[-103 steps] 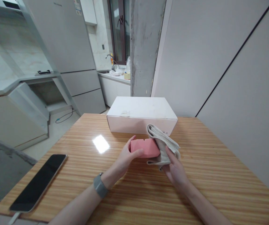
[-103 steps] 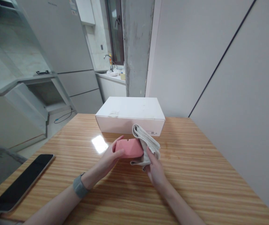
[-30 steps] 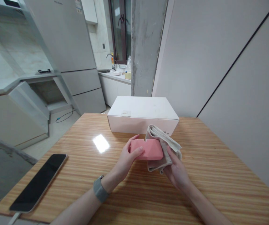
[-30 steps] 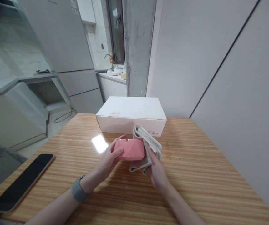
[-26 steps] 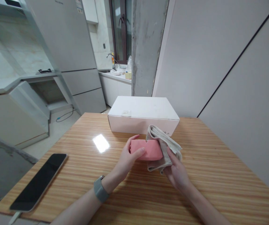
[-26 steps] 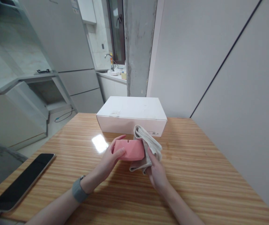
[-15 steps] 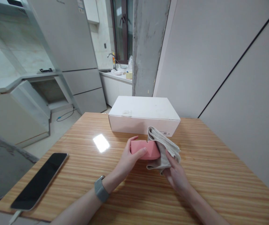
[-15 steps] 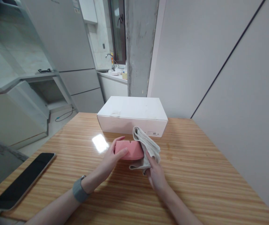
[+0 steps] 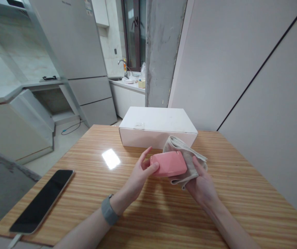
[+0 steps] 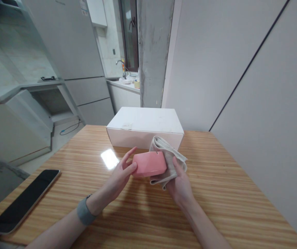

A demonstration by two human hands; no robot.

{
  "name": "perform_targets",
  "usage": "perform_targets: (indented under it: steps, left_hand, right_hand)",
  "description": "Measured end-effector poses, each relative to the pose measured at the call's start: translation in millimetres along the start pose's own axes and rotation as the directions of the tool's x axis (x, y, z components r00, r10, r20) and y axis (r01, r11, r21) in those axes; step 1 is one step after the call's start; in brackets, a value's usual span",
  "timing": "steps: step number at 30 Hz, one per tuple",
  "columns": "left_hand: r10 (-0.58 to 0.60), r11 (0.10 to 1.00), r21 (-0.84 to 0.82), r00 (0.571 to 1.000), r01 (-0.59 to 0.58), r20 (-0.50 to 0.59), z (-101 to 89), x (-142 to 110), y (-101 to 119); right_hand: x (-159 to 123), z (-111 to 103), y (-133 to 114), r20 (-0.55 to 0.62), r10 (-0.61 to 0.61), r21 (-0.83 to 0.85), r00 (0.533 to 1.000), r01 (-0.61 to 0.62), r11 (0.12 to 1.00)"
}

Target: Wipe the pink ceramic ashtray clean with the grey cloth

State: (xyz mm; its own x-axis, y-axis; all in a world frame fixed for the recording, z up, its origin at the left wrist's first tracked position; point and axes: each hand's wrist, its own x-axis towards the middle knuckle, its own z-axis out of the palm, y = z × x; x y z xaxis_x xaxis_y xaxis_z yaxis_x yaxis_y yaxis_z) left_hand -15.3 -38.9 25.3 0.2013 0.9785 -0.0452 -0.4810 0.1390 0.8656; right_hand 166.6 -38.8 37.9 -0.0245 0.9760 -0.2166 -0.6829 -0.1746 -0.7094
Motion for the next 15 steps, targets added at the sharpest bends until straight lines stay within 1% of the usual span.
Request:
perform_targets:
  steps: [5, 7, 10, 13, 15]
  left_hand:
    - [-0.036, 0.997, -0.068, 0.998, 0.04, 0.061, -0.6, -1.3, 1.4]
    - [-0.049, 0.996, -0.07, 0.996, 0.054, 0.071, -0.7, -0.9, 1.5]
    - [-0.037, 0.999, -0.001, 0.999, 0.037, 0.03, -1.3, 0.9, 0.6]
    - [0.001, 0.995, 0.1, 1.0, 0.002, -0.03, -1.9, 2.2, -0.3]
    - [0.03, 0.987, 0.157, 0.998, -0.022, -0.047, -1.5, 2.2, -0.8]
  right_hand:
    - [-2.1, 3.6, 7.1, 0.039, 0.005, -0.041, 0.999, -0.003, 0.999]
    - [-2.7, 4.8, 7.8, 0.05, -0.001, -0.062, 0.999, 0.004, 0.998]
    - [-3.1, 5.1, 8.2, 0.048, -0.027, -0.082, 0.998, 0.031, 0.996]
    - [-3.2, 2.6, 10.5, 0.045, -0.069, -0.125, 0.997, 0.074, 0.989]
    - [-3.0, -1.5, 13.6, 0.039, -0.107, -0.158, 0.993, 0.112, 0.981]
